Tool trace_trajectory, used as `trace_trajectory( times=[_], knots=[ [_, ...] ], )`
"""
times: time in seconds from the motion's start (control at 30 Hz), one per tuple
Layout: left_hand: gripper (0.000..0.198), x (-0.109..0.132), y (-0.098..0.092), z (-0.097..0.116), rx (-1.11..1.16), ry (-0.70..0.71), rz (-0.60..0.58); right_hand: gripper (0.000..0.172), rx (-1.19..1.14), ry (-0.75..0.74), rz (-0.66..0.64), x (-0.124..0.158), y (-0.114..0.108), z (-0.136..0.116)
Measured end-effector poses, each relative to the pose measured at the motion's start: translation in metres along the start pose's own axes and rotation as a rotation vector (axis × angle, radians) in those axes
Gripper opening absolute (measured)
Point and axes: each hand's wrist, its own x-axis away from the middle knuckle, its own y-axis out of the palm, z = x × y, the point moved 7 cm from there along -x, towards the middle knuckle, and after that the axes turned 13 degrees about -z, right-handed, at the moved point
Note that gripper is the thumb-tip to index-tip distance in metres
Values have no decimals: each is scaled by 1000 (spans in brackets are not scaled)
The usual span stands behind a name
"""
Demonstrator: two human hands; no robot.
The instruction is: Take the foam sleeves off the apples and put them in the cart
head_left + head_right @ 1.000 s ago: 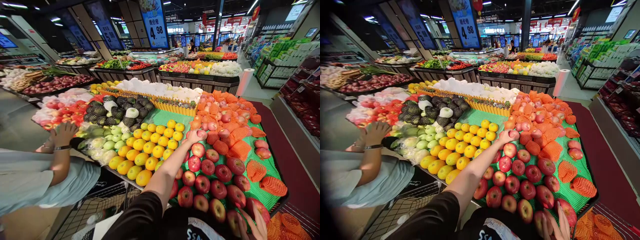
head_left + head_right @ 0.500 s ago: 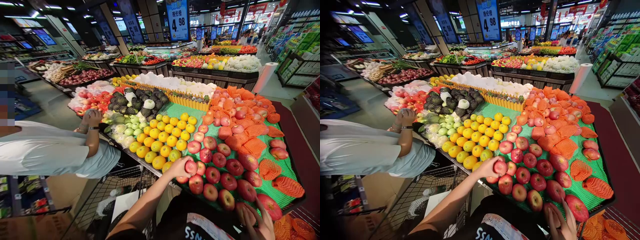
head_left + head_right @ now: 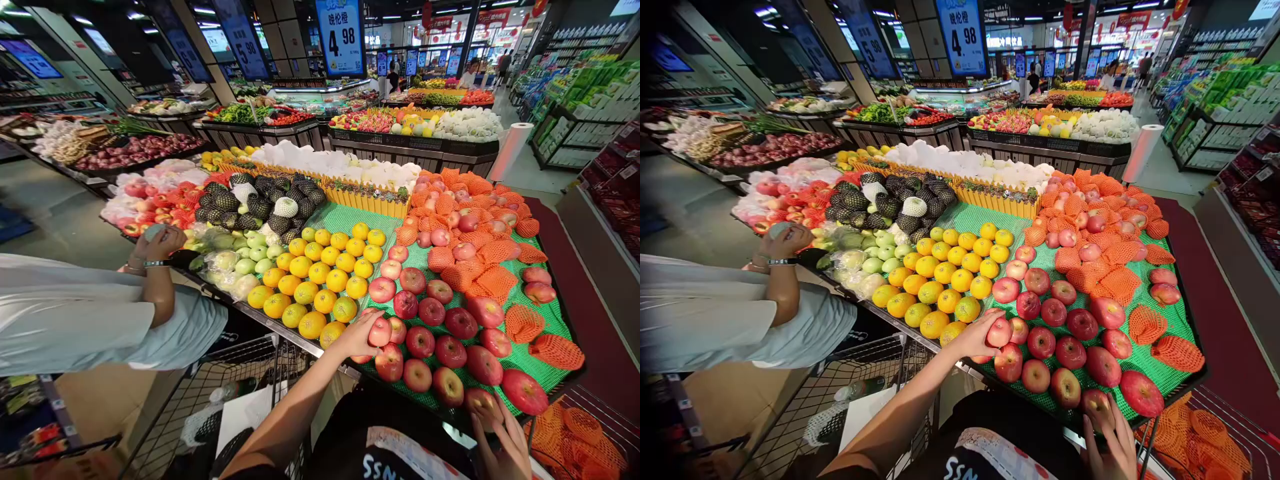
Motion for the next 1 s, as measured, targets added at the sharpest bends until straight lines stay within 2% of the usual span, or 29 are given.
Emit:
trace_trajectory(
  times=[0.1, 0.2, 0.3, 0.4, 0.53, 0.67, 0.83, 0.93, 1.0],
  knots=[
    [98, -2, -4, -4, 23, 29, -2, 44, 20, 7, -15, -7, -3, 3],
    [87, -6, -7, -2, 20, 53, -15, 56, 42, 75, 25, -30, -16, 0],
    [81, -9, -4, 2, -27, 43, 3, 53, 30, 27, 106, -67, -40, -16],
    [75, -8, 1, 5, -79, 19, 72, 50, 52, -16, 161, -104, -62, -31],
    [82, -4, 4, 4, -45, 30, 114, 52, 70, 40, 298, -132, -86, -38],
    [87, -2, 0, 1, 60, 96, 58, 51, 32, 92, 376, -132, -98, -32],
    [80, -5, -2, -9, 138, 102, 47, 55, 62, 184, 441, -106, -104, -3],
    [85, -9, -1, -12, 143, 92, 43, 63, 58, 232, 429, -89, -101, 18],
    [81, -10, -1, -11, 139, 91, 37, 63, 64, 226, 396, -88, -96, 26]
  ],
)
